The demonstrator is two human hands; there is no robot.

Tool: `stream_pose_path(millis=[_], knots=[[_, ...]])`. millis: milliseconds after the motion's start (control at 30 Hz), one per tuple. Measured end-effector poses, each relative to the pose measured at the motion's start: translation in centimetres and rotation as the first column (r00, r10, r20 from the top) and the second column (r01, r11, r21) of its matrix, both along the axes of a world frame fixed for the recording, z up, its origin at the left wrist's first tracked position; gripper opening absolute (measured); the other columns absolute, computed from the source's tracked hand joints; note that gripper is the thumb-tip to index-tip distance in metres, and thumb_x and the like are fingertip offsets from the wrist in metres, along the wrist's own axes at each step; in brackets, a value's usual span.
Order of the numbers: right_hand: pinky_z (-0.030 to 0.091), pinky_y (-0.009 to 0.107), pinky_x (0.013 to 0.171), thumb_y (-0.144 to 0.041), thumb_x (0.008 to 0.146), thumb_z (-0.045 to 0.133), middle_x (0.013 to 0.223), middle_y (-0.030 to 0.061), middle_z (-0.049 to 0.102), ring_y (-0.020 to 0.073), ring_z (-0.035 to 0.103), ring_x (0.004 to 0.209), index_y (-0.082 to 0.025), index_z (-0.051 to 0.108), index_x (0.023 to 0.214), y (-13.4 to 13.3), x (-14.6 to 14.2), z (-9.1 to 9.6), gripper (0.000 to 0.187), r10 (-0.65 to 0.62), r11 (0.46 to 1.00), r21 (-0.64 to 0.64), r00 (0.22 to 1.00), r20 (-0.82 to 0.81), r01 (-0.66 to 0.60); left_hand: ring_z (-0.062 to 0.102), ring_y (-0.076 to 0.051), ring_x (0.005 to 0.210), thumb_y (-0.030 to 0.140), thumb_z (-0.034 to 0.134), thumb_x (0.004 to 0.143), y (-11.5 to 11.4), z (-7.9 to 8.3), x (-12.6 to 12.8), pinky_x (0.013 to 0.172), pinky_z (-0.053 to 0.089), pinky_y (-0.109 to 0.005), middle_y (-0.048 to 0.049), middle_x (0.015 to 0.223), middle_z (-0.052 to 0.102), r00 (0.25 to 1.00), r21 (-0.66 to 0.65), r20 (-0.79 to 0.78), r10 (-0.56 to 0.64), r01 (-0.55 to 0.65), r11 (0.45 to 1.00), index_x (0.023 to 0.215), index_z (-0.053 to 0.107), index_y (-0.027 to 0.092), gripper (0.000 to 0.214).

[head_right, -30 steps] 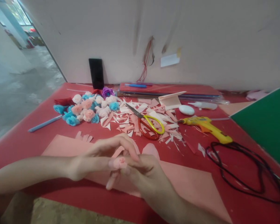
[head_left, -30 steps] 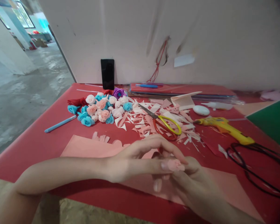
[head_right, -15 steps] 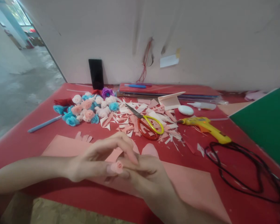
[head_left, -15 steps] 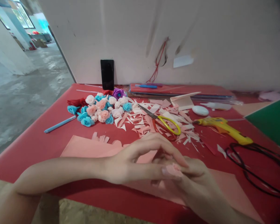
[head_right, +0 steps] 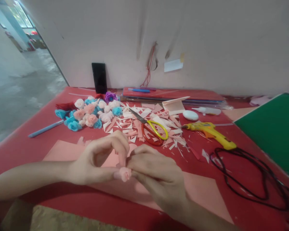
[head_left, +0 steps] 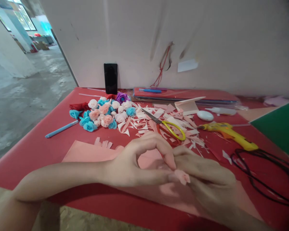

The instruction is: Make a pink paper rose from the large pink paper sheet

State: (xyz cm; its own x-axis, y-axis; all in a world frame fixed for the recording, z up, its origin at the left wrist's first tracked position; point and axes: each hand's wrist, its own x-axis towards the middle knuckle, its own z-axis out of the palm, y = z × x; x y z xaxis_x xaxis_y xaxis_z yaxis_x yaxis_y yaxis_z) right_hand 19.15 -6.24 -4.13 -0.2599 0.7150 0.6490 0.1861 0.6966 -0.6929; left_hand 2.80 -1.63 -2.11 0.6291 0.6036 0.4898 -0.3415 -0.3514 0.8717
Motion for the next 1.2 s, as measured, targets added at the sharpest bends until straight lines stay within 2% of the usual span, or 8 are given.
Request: stream_pose_path(millis=[100,200,300,467,667,867,1033,1200], knots=[[0.050,0.030,0.064,-0.018,0.086,0.052,0.072,0.0026,0.069,0.0132,0.060,0.063,-0.020,0.065,0.089,0.6,0.6,0.0,0.014,0.043,0.992,0.113,0.996,0.083,-0.052,0.049,-0.009,0.071,0.005,0.067,0.067,0.3,0.1,0.0,0.075,0.039,-0.024,0.0000,0.070,0.055,1.000,0.027,-0.004,-0.017,0.017,0.999,0.066,0.057,0.013,0.013],[0.051,0.031,0.064,-0.019,0.087,0.050,0.069,0.0038,0.069,0.0144,0.061,0.065,-0.018,0.064,0.084,0.9,1.1,0.6,0.014,0.034,0.976,0.207,0.985,0.166,-0.068,0.050,-0.008,0.069,0.005,0.069,0.065,0.3,0.2,0.0,0.075,0.038,-0.022,0.0009,0.067,0.056,0.999,0.052,0.000,-0.043,0.043,0.998,0.064,0.060,0.012,0.012],[0.052,0.027,0.062,-0.022,0.088,0.048,0.066,0.0026,0.069,0.0148,0.060,0.070,-0.018,0.063,0.080,0.7,1.4,1.1,0.017,0.006,0.968,0.243,0.972,0.236,-0.065,0.049,-0.007,0.069,0.003,0.071,0.062,0.2,0.3,0.0,0.075,0.037,-0.021,0.0013,0.066,0.057,0.998,0.008,-0.013,-0.063,0.063,0.998,0.062,0.062,0.012,0.013],[0.052,0.021,0.067,-0.025,0.087,0.050,0.069,0.0012,0.069,0.0123,0.058,0.076,-0.018,0.063,0.082,0.6,1.7,1.4,0.016,-0.036,0.956,0.289,0.952,0.303,-0.056,0.047,-0.007,0.070,0.006,0.072,0.063,0.2,0.5,-0.3,0.072,0.037,-0.019,0.0024,0.066,0.053,0.989,-0.096,-0.074,-0.125,0.117,0.988,0.064,0.065,0.013,0.010],[0.053,0.017,0.065,-0.023,0.089,0.046,0.059,0.0003,0.068,0.0108,0.061,0.066,-0.019,0.062,0.077,0.9,1.7,2.2,0.021,-0.143,0.903,0.429,0.920,0.364,-0.030,0.048,-0.007,0.069,0.003,0.071,0.062,0.2,0.5,-0.5,0.073,0.039,-0.020,0.0023,0.068,0.053,0.982,-0.090,-0.076,-0.174,0.168,0.982,0.063,0.062,0.013,0.014],[0.054,0.020,0.059,-0.023,0.086,0.051,0.063,0.0020,0.071,0.0127,0.063,0.064,-0.019,0.063,0.076,0.7,1.5,2.3,0.016,-0.087,0.918,0.392,0.932,0.353,-0.062,0.047,-0.009,0.072,0.007,0.071,0.064,0.4,0.2,-0.5,0.075,0.038,-0.024,0.0016,0.070,0.052,0.973,-0.085,-0.078,-0.218,0.211,0.974,0.067,0.063,0.015,0.012],[0.054,0.023,0.066,-0.015,0.086,0.049,0.071,0.0045,0.073,0.0122,0.064,0.064,-0.018,0.063,0.083,1.1,1.3,2.1,0.015,0.021,0.939,0.312,0.930,0.367,-0.145,0.046,-0.009,0.073,0.007,0.070,0.065,0.6,0.3,-0.7,0.075,0.037,-0.024,0.0015,0.071,0.051,0.967,-0.108,-0.093,-0.236,0.226,0.968,0.067,0.064,0.015,0.011],[0.055,0.026,0.067,-0.012,0.084,0.051,0.065,0.0041,0.071,0.0138,0.064,0.066,-0.018,0.061,0.083,0.5,1.1,2.2,0.012,0.073,0.967,0.204,0.932,0.354,-0.153,0.047,-0.009,0.074,0.008,0.070,0.066,0.6,0.7,-0.8,0.075,0.038,-0.023,0.0004,0.070,0.053,0.965,-0.145,-0.104,-0.241,0.225,0.964,0.067,0.064,0.014,0.008]])
